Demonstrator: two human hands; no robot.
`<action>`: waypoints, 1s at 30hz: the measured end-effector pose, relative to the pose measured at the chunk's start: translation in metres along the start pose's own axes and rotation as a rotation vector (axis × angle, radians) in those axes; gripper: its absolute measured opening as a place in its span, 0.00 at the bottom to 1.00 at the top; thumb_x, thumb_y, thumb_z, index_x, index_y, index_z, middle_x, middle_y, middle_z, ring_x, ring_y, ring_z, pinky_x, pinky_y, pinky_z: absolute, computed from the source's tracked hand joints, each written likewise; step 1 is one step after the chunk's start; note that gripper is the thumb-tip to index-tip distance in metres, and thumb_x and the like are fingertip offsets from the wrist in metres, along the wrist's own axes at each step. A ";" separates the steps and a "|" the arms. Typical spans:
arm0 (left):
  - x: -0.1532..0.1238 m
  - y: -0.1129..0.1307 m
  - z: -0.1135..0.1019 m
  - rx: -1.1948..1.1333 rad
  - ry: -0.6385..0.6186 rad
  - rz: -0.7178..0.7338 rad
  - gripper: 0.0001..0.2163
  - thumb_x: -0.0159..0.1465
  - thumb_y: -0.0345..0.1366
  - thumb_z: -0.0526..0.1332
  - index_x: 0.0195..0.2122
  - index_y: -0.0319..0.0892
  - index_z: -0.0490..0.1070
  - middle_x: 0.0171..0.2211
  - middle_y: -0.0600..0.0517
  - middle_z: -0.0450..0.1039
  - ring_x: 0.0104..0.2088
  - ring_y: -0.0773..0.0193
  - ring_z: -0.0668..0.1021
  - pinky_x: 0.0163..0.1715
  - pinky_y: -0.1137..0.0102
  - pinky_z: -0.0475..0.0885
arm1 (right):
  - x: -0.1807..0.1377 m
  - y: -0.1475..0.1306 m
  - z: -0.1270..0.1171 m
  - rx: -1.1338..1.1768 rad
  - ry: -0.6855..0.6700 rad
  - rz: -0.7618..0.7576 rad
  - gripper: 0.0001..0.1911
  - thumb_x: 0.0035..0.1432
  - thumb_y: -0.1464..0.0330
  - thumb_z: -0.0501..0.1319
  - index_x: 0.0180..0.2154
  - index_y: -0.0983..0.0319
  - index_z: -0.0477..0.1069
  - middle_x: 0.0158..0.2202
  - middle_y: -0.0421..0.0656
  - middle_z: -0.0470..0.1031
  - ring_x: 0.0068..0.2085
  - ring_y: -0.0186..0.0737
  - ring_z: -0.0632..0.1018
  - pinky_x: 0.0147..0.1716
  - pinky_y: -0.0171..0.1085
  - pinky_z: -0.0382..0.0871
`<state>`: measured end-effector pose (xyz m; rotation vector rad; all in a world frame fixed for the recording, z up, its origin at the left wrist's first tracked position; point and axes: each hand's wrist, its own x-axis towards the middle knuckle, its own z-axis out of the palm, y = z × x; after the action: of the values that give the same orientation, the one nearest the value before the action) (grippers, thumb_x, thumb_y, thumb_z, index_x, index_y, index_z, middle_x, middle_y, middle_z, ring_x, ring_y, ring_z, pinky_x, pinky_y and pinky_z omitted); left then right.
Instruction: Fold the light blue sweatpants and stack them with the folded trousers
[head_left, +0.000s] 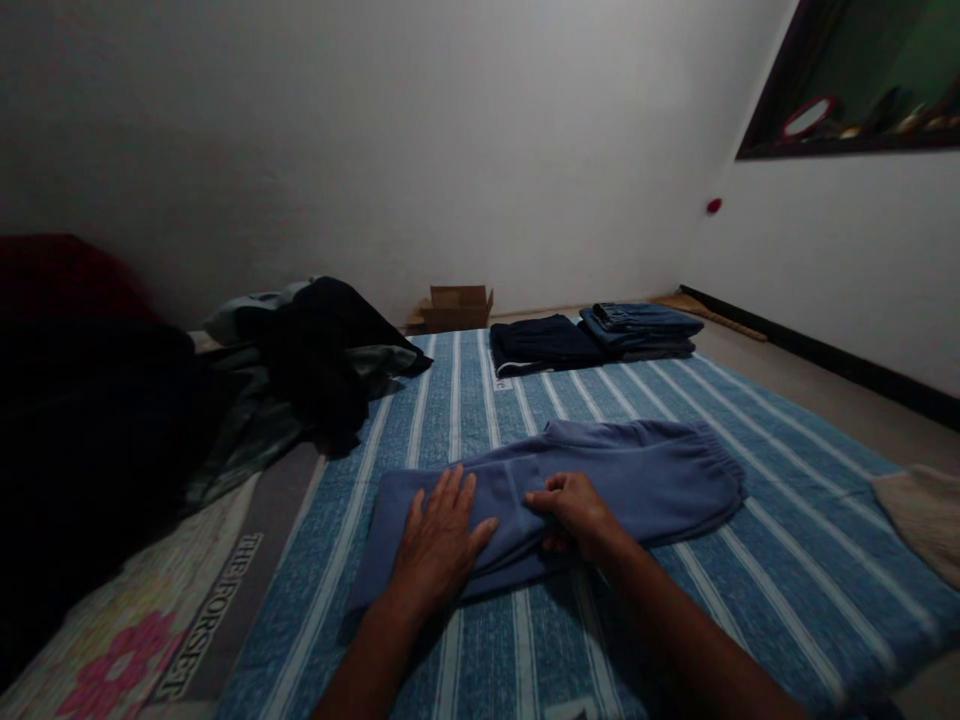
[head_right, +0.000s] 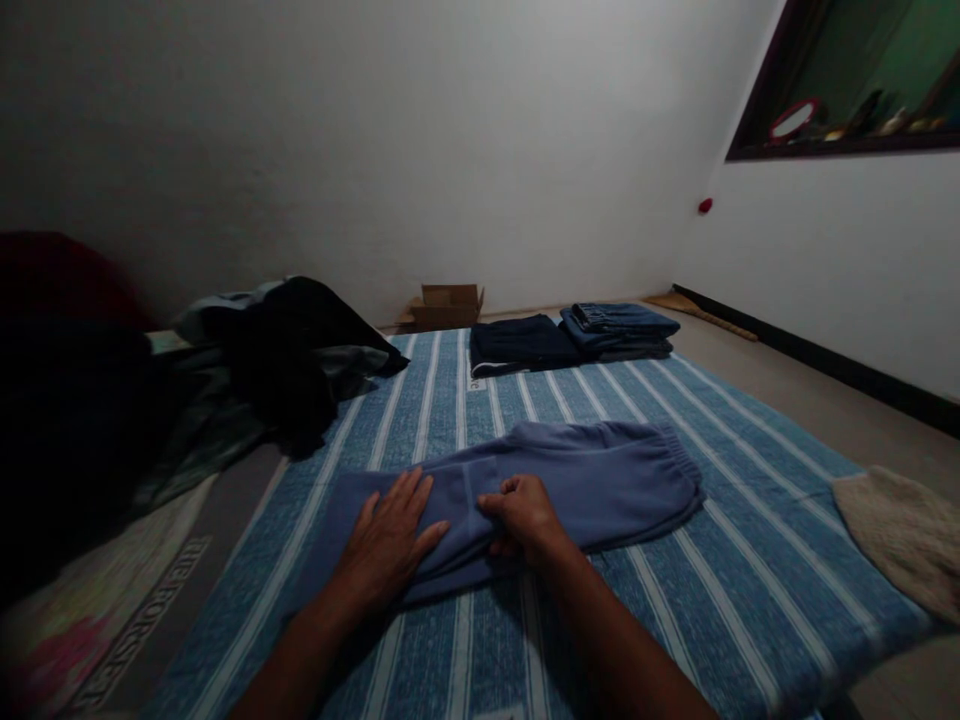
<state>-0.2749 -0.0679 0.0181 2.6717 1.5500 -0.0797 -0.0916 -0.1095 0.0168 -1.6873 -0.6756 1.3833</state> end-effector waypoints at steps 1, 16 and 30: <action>0.000 0.000 0.000 -0.003 -0.004 -0.001 0.29 0.66 0.48 0.47 0.65 0.38 0.52 0.67 0.43 0.47 0.66 0.52 0.50 0.62 0.50 0.48 | 0.000 0.000 0.000 0.001 -0.008 -0.002 0.11 0.51 0.69 0.62 0.32 0.60 0.59 0.15 0.32 0.67 0.10 0.34 0.69 0.06 0.28 0.56; -0.007 0.006 -0.008 -0.054 -0.035 -0.015 0.29 0.66 0.48 0.49 0.65 0.38 0.51 0.67 0.43 0.45 0.67 0.54 0.49 0.62 0.51 0.47 | -0.002 0.004 -0.001 -0.034 0.001 -0.001 0.11 0.50 0.68 0.62 0.30 0.59 0.58 0.14 0.31 0.65 0.10 0.35 0.69 0.05 0.27 0.54; -0.009 0.009 -0.027 -0.143 0.006 -0.022 0.30 0.67 0.51 0.46 0.65 0.38 0.50 0.68 0.41 0.43 0.67 0.53 0.47 0.62 0.52 0.48 | -0.024 -0.022 -0.009 0.045 -0.074 -0.250 0.10 0.45 0.64 0.63 0.28 0.62 0.67 0.19 0.34 0.66 0.16 0.31 0.69 0.11 0.30 0.65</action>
<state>-0.2705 -0.0782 0.0456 2.5476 1.5253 0.0366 -0.0872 -0.1203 0.0486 -1.4669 -0.8594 1.2779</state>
